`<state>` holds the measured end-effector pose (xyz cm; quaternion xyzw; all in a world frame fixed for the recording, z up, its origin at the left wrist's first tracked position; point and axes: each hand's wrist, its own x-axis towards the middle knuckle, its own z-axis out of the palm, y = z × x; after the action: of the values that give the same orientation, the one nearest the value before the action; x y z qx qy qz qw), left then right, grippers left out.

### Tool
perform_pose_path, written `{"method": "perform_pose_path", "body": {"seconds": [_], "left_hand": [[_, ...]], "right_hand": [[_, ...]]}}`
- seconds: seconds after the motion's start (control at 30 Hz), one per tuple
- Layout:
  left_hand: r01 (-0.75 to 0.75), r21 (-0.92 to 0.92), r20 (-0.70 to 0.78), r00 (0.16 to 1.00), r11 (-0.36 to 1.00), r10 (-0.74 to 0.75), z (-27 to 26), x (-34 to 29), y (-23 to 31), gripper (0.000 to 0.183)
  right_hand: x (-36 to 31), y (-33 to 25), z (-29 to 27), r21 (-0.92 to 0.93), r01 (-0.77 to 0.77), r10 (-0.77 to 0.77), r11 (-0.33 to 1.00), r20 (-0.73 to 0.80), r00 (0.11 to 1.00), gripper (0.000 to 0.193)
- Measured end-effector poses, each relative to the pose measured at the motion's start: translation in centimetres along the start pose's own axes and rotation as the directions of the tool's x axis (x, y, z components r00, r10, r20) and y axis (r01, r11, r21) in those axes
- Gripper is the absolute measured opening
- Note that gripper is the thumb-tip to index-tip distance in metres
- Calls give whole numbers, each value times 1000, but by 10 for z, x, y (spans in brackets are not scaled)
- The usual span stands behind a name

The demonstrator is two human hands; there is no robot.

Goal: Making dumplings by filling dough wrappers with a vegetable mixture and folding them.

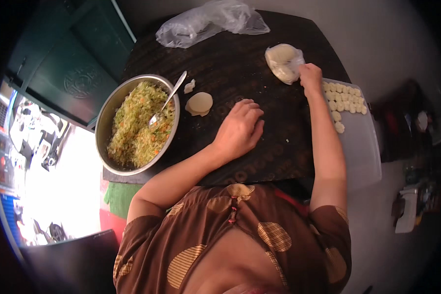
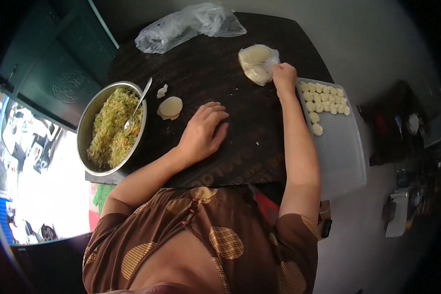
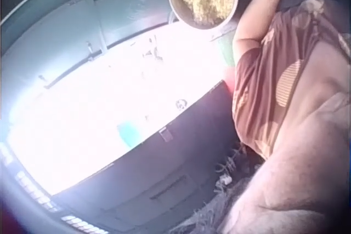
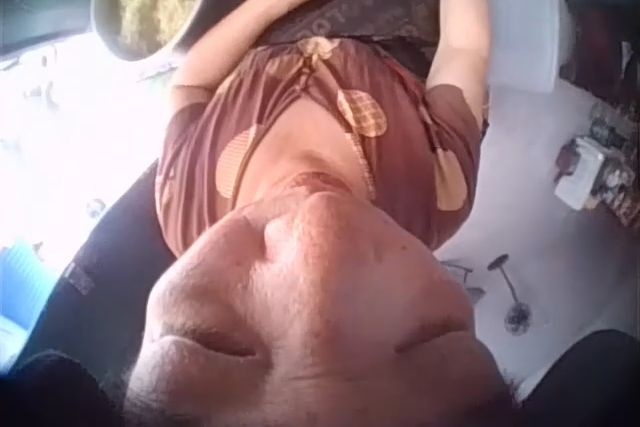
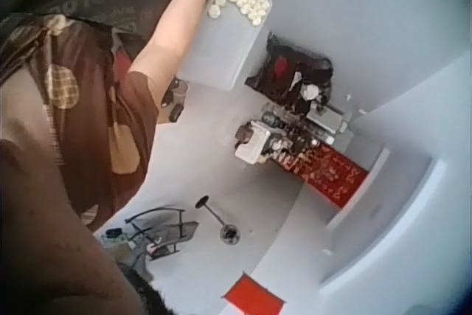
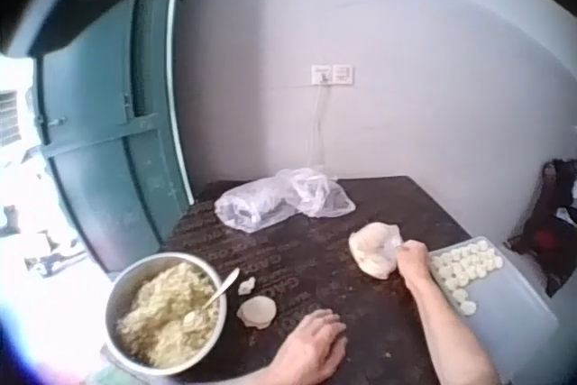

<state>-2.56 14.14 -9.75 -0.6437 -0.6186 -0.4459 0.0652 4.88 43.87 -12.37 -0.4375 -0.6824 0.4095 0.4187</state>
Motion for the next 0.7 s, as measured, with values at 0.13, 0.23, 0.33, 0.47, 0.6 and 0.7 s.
{"method": "perform_pose_path", "body": {"seconds": [0.13, 0.23, 0.33, 0.47, 0.6, 0.7], "left_hand": [[-7, -25, -9, 1000, 1000, 7, 5, -1, -6, 21], [18, -12, -24, 1000, 1000, -18, 5, -5, -12, 20], [1, -26, -27, 1000, 1000, -2, 4, -8, -11, 19], [2, -30, -32, 999, 1000, -3, 6, -3, -9, 18], [111, -35, -63, 992, 993, -113, 5, 16, -4, 15], [285, -51, -98, 952, 957, -288, 13, 41, -10, 13]], "right_hand": [[-5, -6, 5, 14, 209, -208, 978, -29, 978, 17], [-28, -26, 9, -20, 433, -432, 901, 33, 901, 15], [-51, -34, 13, 109, 514, -525, 851, 176, 832, 12], [-59, -26, 9, 188, 384, -428, 904, 428, 796, 10], [-69, -24, 11, 294, 272, -398, 916, 595, 698, 14], [-76, -30, 9, 282, 330, -428, 901, 701, 570, 14]]}}
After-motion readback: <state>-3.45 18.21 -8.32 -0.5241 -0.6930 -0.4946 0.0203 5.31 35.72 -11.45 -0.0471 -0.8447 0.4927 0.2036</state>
